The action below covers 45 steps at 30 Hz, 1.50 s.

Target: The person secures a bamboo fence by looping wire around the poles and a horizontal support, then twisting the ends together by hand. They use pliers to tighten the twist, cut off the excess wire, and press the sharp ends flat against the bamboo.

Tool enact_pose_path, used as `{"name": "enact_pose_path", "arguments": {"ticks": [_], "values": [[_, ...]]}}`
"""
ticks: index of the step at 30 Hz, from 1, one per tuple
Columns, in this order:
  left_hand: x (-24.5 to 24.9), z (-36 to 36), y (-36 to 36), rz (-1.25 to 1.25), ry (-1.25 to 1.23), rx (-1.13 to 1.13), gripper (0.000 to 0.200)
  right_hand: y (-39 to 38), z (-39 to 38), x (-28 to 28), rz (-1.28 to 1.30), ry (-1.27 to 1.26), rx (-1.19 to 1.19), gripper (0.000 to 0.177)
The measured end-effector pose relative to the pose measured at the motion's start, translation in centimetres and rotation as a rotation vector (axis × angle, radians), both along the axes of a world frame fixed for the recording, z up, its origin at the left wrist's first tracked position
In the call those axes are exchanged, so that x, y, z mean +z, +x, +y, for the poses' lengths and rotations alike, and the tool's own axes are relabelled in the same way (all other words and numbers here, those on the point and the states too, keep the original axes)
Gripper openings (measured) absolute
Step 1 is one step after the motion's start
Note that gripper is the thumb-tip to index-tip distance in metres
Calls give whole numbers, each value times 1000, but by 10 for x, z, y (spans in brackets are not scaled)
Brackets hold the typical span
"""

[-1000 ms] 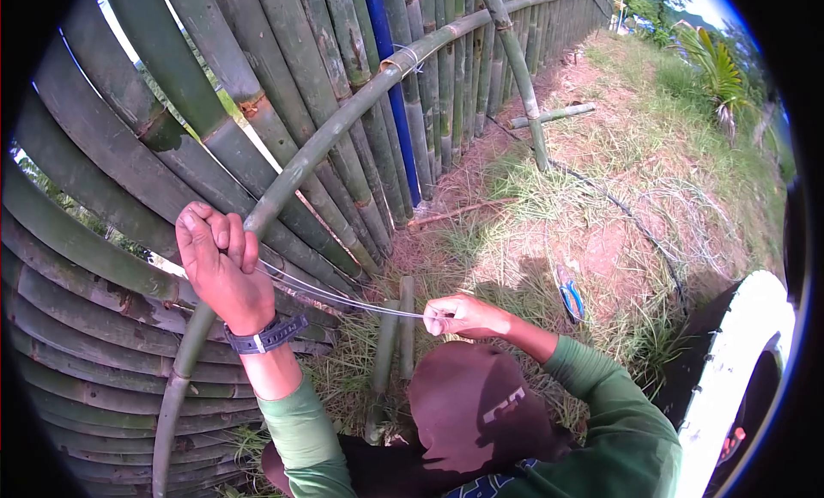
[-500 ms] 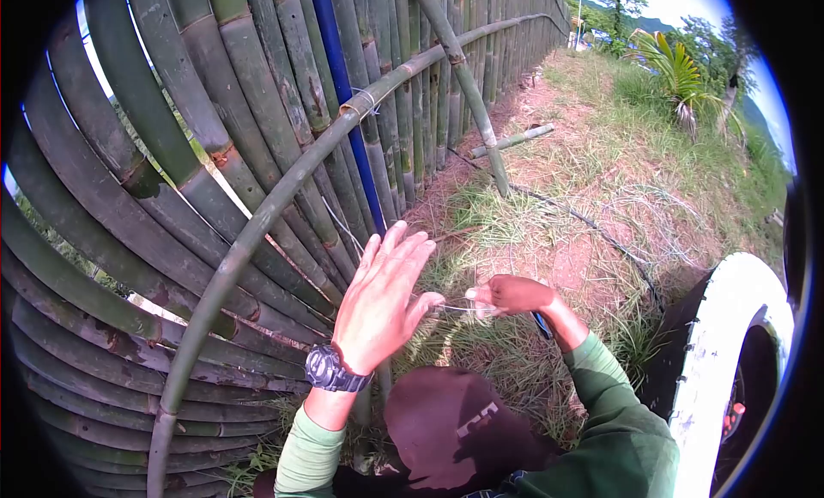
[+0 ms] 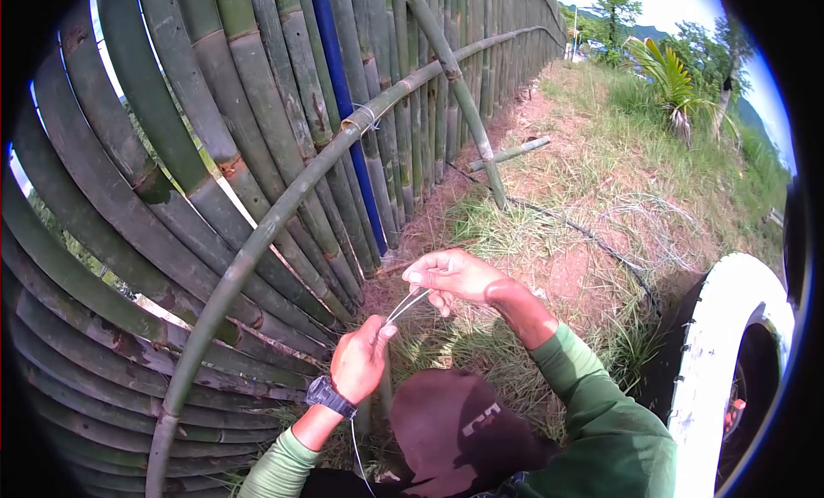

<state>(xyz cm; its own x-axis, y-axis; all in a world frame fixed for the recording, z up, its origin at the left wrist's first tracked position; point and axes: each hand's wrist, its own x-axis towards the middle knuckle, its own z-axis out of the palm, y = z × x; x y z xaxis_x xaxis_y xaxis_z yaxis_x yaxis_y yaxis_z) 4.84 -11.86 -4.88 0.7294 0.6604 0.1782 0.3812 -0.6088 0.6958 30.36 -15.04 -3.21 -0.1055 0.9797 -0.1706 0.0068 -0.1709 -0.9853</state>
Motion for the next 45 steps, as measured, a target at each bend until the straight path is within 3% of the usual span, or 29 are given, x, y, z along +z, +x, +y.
{"name": "enact_pose_path", "arguments": {"ticks": [1,2,5,9,12,14,15,18,20,22,25,26,28,29,31,32,34,36,38,41,42,43,44,45], "values": [[3,-2,-1,-23,-15,91,19,-8,2,5,169,22,-59,38],[5,-2,-2,-46,-30,182,19,-16,7,5,168,20,-57,38],[4,-5,-3,-118,21,254,16,-50,14,0,485,244,-162,37],[13,0,-13,-178,25,299,14,-71,25,5,554,376,-177,34],[4,9,-23,-286,-31,253,19,-72,28,10,542,373,-195,34],[-2,15,-31,-521,-599,135,20,-68,29,12,507,375,-263,31],[4,14,-30,-549,-661,87,19,-65,31,9,499,377,-273,29],[1,20,-32,-378,-581,68,18,-67,34,2,452,380,-295,28],[-5,22,-31,-357,-579,95,17,-78,33,1,270,446,-352,30],[-15,26,-33,-415,-413,171,19,-85,31,6,268,473,-357,36],[-9,29,-41,-372,-430,79,22,-77,22,27,27,605,-215,49],[-7,28,-40,-377,-440,96,22,-73,15,35,28,592,-199,49],[0,24,-45,-332,-751,-151,25,-68,8,48,42,636,1,51],[7,22,-46,-349,-890,-242,25,-61,7,46,89,678,93,52],[13,18,-45,-381,-891,-376,30,-48,17,43,216,798,262,53],[9,16,-44,-369,-859,-401,29,-49,18,44,329,793,286,33],[6,7,-39,-456,-912,-478,28,-48,23,42,458,835,284,18],[24,7,-42,-314,-949,-480,26,-54,24,49,491,797,249,20],[26,0,-41,-386,-1030,-471,26,-58,36,48,585,802,350,18],[26,-2,-40,-487,-1118,-450,27,-66,46,40,948,725,274,22],[26,-1,-41,-519,-1128,-429,28,-70,44,43,955,721,277,22],[29,3,-44,-519,-975,-400,28,-75,38,50,727,725,144,26],[17,9,-46,-566,-1050,-385,28,-77,35,54,496,727,18,32],[18,15,-49,-570,-1044,-363,28,-74,33,53,331,811,76,35]]}}
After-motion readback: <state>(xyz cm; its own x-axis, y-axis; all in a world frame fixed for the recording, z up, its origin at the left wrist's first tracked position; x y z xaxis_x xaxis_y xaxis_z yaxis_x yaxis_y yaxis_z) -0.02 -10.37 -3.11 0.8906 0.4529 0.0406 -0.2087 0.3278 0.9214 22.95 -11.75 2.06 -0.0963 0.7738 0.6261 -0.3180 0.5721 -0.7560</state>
